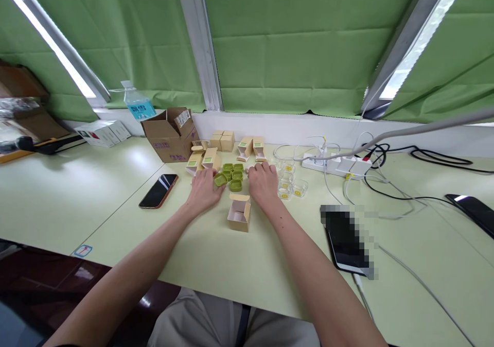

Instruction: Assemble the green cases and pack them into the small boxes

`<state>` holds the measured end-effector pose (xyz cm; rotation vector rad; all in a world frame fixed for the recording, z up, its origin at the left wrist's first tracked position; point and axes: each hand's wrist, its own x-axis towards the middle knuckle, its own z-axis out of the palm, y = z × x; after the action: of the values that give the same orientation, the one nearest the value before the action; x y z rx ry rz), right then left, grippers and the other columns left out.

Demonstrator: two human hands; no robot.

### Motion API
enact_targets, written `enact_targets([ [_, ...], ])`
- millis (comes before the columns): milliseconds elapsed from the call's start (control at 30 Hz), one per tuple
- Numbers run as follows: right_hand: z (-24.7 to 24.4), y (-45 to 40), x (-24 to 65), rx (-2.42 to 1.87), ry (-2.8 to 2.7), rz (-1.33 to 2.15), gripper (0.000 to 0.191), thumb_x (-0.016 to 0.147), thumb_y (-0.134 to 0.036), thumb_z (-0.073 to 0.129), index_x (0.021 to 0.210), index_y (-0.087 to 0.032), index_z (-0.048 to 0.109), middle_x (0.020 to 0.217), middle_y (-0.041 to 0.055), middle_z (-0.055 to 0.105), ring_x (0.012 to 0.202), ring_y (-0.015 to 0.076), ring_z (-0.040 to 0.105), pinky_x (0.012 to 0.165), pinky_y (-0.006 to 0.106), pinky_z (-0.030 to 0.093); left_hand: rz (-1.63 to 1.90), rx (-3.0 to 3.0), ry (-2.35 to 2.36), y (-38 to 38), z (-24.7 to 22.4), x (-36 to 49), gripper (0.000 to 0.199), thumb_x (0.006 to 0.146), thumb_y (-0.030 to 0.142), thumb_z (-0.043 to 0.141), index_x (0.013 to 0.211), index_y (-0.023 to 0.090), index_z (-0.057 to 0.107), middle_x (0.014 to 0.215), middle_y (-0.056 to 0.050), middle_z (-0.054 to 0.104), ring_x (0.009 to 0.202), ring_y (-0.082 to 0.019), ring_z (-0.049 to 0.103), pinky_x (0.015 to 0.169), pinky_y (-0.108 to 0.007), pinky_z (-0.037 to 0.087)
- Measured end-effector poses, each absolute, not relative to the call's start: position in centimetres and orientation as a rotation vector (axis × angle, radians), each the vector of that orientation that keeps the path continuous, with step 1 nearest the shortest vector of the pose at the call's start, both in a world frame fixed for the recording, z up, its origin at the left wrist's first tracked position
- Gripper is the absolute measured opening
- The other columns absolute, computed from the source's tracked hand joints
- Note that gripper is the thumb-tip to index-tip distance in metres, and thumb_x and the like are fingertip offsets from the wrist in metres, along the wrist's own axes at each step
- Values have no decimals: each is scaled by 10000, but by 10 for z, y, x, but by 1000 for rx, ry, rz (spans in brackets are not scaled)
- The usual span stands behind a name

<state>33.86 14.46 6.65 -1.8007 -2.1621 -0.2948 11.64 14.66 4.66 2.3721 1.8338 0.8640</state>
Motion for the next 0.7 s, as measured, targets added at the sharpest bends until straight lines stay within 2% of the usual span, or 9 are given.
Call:
enact_targets([
  [67,75,134,349,-1769,-2058,-291,315,1097,-143,449,1126,-166,761,1179,149,802,1164,306,637,969,446,386,1185,2365,1581,146,48,118,400,903,225,697,1276,183,562,1315,-190,672,1246,-365,641,1059,-542,548],
  [167,86,115,364,-1462,-1726,-64,182,1077,-212,538,1067,-202,719,1008,89,814,963,264,705,926,434,471,1507,2293,1286,141,50,122,428,909,158,681,1315,213,558,1281,-134,681,1152,-275,682,981,-447,596],
  [267,88,94,370,-1127,-1496,264,118,1059,-307,598,1054,-234,691,942,47,800,851,222,739,820,385,563,1620,2233,1141,135,54,129,455,914,132,693,1348,229,596,1245,-100,703,1045,-219,697,917,-388,604],
  [367,83,76,367,-966,-1412,413,86,1006,-317,684,1039,-240,702,937,37,777,840,204,751,796,373,624,1646,2184,1050,131,60,136,463,914,127,708,1357,244,640,1244,-85,708,979,-189,686,857,-354,592],
  [467,79,63,360,-910,-1402,398,156,977,-284,735,1127,-247,721,1002,48,782,894,204,762,827,381,662,1646,2196,938,126,72,144,467,903,112,707,1345,258,680,1341,-99,706,1020,-194,687,808,-333,573],
  [533,81,58,358,-875,-1416,335,174,988,-250,730,1161,-251,730,1035,54,789,907,203,767,834,380,668,1612,2236,850,122,82,151,492,896,93,698,1358,262,688,1408,-111,699,1124,-221,698,799,-326,569],
  [600,85,54,357,-833,-1461,223,158,1004,-203,702,1150,-253,741,1022,52,789,869,194,756,806,368,659,1549,2278,791,118,91,158,517,897,77,689,1379,262,686,1414,-116,709,1221,-247,696,812,-326,577],
  [700,90,50,358,-766,-1540,-18,202,1020,-125,634,1136,-252,741,996,56,777,860,194,738,757,347,634,1498,2320,759,112,99,166,532,908,71,688,1402,266,685,1377,-107,734,1226,-249,710,846,-334,595],
])
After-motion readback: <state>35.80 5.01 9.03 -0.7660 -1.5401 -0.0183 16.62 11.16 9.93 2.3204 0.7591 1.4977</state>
